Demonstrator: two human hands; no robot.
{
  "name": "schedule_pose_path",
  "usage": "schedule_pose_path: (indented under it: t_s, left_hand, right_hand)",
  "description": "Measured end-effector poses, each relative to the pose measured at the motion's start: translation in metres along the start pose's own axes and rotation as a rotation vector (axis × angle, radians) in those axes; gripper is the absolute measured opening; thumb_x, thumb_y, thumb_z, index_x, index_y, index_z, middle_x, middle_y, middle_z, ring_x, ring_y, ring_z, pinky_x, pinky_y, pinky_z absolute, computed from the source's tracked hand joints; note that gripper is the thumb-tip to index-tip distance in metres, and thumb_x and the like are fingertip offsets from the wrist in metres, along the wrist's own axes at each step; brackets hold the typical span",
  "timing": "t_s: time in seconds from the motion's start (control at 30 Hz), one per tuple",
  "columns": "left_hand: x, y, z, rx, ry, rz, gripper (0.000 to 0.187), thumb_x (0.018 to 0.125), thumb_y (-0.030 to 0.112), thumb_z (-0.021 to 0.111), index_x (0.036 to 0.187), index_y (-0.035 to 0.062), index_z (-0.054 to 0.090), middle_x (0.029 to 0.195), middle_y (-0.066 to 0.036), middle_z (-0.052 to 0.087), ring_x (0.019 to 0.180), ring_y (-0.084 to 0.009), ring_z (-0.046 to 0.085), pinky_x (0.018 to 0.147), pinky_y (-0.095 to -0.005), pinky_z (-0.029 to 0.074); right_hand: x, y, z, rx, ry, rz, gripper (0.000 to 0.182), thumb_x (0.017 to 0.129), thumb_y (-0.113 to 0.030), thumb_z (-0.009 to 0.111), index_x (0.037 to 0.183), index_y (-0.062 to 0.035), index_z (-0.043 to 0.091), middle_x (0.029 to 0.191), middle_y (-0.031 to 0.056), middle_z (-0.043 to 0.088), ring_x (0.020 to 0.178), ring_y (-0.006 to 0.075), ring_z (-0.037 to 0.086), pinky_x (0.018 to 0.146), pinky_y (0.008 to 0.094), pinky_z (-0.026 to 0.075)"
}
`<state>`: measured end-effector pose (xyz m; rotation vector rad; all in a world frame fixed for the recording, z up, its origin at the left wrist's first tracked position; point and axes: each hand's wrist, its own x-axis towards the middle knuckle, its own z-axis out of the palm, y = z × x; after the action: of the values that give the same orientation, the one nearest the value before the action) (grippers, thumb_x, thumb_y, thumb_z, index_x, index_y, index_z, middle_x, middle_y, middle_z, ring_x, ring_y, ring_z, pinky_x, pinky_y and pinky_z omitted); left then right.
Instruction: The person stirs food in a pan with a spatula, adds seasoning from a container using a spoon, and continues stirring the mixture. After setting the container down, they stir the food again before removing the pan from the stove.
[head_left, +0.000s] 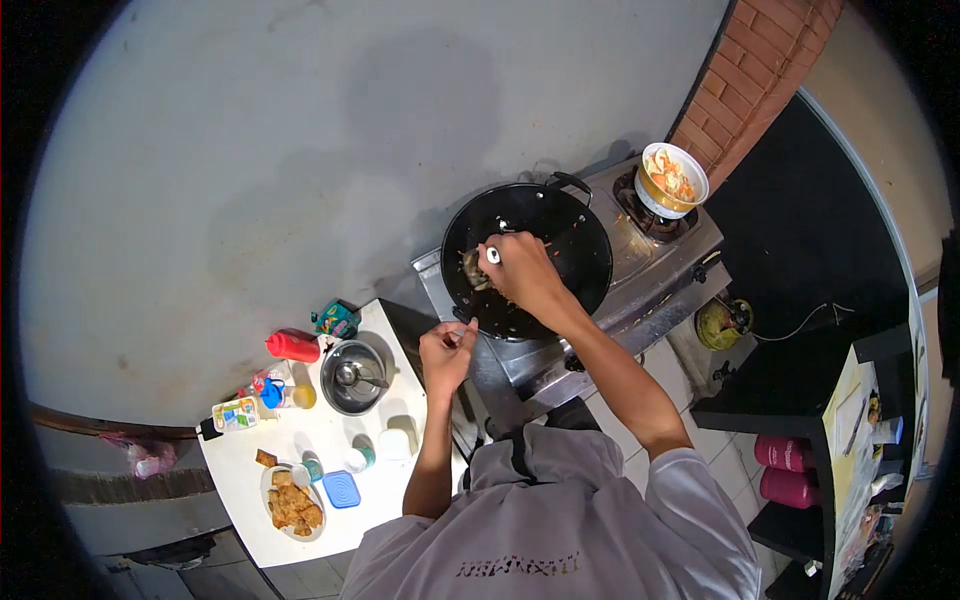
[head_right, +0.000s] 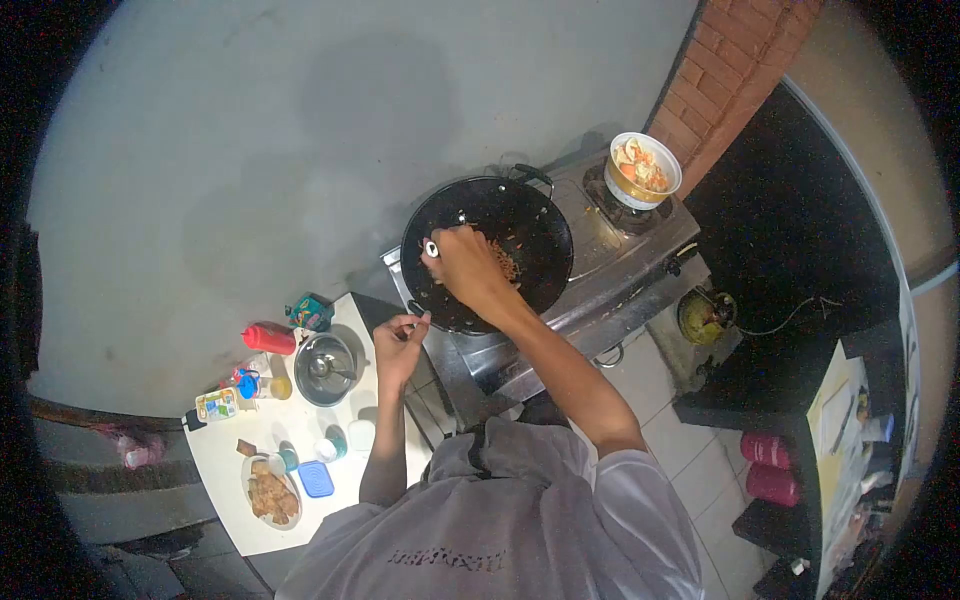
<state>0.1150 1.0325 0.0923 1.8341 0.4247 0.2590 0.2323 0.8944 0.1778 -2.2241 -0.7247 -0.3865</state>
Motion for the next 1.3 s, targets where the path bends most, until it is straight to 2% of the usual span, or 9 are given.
schedule_pose_path:
  t_s: [0.43, 0.5, 0.53, 0.67, 0.83, 1.03, 1.2, 1.23, 1.3]
  left_hand:
    - [-0.001, -0.011, 0.008, -0.058, 0.079, 0.029, 0.022, 0.08, 0.017, 0.073, 0.074, -0.0027, 0.065, 0.052, 0.004, 0.048, 0.047, -0.0024, 0.04, 0.043, -0.0223, 0.029]
    - [-0.004, -0.004, 0.006, -0.096, 0.055, -0.004, 0.021, 0.08, 0.015, 0.073, 0.074, -0.0025, 0.065, 0.052, 0.004, 0.048, 0.048, -0.0025, 0.04, 0.043, -0.0224, 0.029]
    - [-0.004, -0.002, 0.006, -0.094, 0.067, -0.013, 0.019, 0.08, 0.014, 0.072, 0.074, -0.0022, 0.064, 0.052, 0.004, 0.048, 0.047, -0.0029, 0.04, 0.043, -0.0226, 0.029]
    - [-0.007, 0.001, 0.003, -0.036, 0.084, -0.029, 0.019, 0.081, 0.014, 0.072, 0.077, -0.0034, 0.064, 0.052, 0.003, 0.048, 0.048, -0.0031, 0.04, 0.044, -0.0225, 0.03]
    - [-0.01, -0.008, 0.008, -0.086, 0.092, -0.026, 0.021, 0.081, 0.015, 0.073, 0.079, -0.0035, 0.064, 0.052, 0.003, 0.047, 0.048, -0.0032, 0.039, 0.044, -0.0221, 0.03]
    - [-0.012, 0.014, 0.015, 0.025, 0.215, -0.005, 0.021, 0.084, 0.012, 0.071, 0.072, -0.0011, 0.059, 0.056, 0.004, 0.045, 0.051, -0.0028, 0.039, 0.045, -0.0213, 0.029]
    - [-0.018, 0.024, 0.024, 0.057, 0.276, -0.043, 0.019, 0.086, 0.012, 0.067, 0.077, -0.0015, 0.058, 0.056, 0.004, 0.046, 0.05, -0.0028, 0.04, 0.045, -0.0214, 0.029]
    - [-0.018, 0.027, 0.027, 0.063, 0.296, -0.049, 0.019, 0.086, 0.012, 0.067, 0.077, -0.0015, 0.058, 0.056, 0.004, 0.046, 0.05, -0.0028, 0.04, 0.045, -0.0214, 0.029]
    - [-0.022, 0.029, 0.029, 0.101, 0.332, -0.037, 0.019, 0.087, 0.012, 0.067, 0.077, -0.0018, 0.058, 0.056, 0.004, 0.046, 0.049, -0.0029, 0.039, 0.045, -0.0216, 0.029]
  right_hand:
    - [0.001, 0.077, -0.071, -0.416, 0.103, 0.157, 0.022, 0.079, -0.016, 0.068, 0.081, 0.0056, 0.065, 0.069, 0.023, 0.063, 0.07, 0.0392, 0.064, 0.067, 0.043, 0.049]
    - [0.007, 0.089, -0.039, 0.037, 0.001, 0.488, 0.029, 0.079, -0.021, 0.069, 0.077, 0.0073, 0.061, 0.07, 0.0272, 0.062, 0.071, 0.0418, 0.062, 0.069, 0.0476, 0.049]
    - [0.011, 0.093, -0.027, -0.165, 0.112, 0.265, 0.028, 0.08, -0.019, 0.068, 0.078, 0.0078, 0.061, 0.066, 0.023, 0.063, 0.058, 0.0359, 0.064, 0.058, 0.0431, 0.052]
    - [0.021, 0.08, -0.066, 0.326, -0.045, 0.425, 0.022, 0.084, -0.012, 0.063, 0.086, 0.0103, 0.064, 0.067, 0.0177, 0.065, 0.049, 0.0198, 0.065, 0.039, 0.0293, 0.049]
    - [0.016, 0.093, -0.035, 0.149, -0.158, 0.162, 0.025, 0.09, -0.017, 0.061, 0.086, 0.0079, 0.066, 0.054, 0.0092, 0.058, 0.043, 0.0125, 0.056, 0.04, 0.0277, 0.047]
    - [0.039, 0.104, -0.091, 0.352, -0.318, 0.181, 0.028, 0.088, -0.019, 0.064, 0.088, 0.0091, 0.066, 0.058, 0.0113, 0.059, 0.045, 0.0146, 0.058, 0.045, 0.0275, 0.048]
    - [0.033, 0.15, -0.034, 0.122, -0.056, -0.319, 0.025, 0.087, -0.016, 0.064, 0.091, 0.0081, 0.066, 0.064, 0.0116, 0.062, 0.049, 0.0151, 0.061, 0.045, 0.0276, 0.047]
    - [0.028, 0.125, -0.043, 0.205, -0.192, -0.03, 0.024, 0.084, -0.017, 0.063, 0.085, 0.0067, 0.067, 0.069, 0.0249, 0.062, 0.064, 0.0392, 0.061, 0.064, 0.0387, 0.05]
    - [0.031, 0.113, -0.054, 0.325, -0.437, 0.059, 0.024, 0.085, -0.017, 0.063, 0.087, 0.0066, 0.067, 0.07, 0.0244, 0.063, 0.061, 0.0381, 0.061, 0.063, 0.0391, 0.05]
